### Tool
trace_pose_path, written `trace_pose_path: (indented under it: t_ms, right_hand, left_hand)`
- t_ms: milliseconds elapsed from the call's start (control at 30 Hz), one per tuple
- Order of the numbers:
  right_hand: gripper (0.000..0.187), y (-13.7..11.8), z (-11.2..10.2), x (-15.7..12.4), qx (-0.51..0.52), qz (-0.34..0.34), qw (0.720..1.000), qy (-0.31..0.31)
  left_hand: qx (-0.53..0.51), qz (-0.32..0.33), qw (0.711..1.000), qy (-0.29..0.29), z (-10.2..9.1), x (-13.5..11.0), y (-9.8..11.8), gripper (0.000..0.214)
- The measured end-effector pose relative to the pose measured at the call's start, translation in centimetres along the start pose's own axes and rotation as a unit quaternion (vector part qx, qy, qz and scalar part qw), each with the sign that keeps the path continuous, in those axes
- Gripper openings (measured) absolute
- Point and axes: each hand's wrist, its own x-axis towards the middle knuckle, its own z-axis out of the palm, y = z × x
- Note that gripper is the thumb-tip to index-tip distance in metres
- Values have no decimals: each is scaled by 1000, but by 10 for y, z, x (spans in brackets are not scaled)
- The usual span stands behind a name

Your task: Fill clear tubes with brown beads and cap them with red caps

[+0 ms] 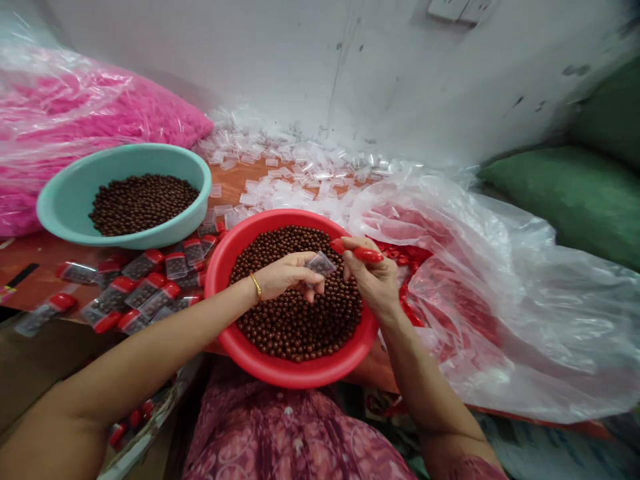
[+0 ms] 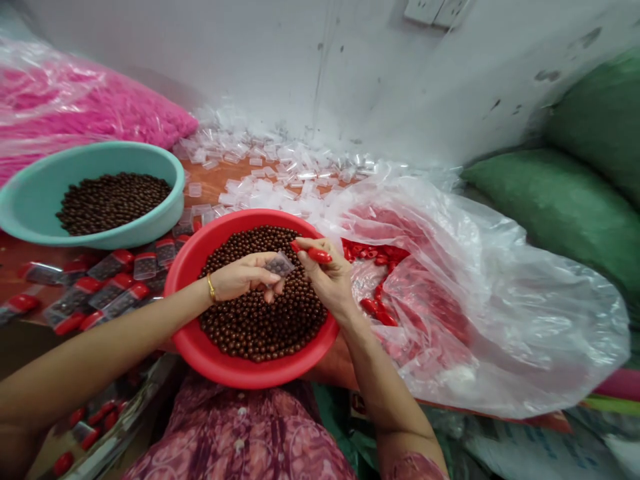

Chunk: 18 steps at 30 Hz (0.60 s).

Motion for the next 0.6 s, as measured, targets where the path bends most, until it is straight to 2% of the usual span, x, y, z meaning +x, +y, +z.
trace_pose_path:
  t_ms: [200, 300, 400, 467, 600]
  right_hand:
    - [20, -6, 0, -7, -69, -127, 987, -65]
    - [24, -7, -5, -9, -86, -122, 985, -89]
    - [24, -6, -6, -12, -74, -102, 991, -51]
    - [23, -6, -5, -13, -74, -113, 990, -32]
    - [16, -7, -2, -14, -105, -121, 986, -36]
  left_hand:
    - [-41, 1, 999, -7, -2, -2, 5, 27]
    - [-31, 6, 999, 11, 0, -2, 4, 29]
    - [-18, 16, 999, 33, 1, -1, 4, 29]
    - [-10, 17, 999, 41, 2, -1, 3, 29]
    - [-7, 11, 1000, 28, 3, -1, 3, 28]
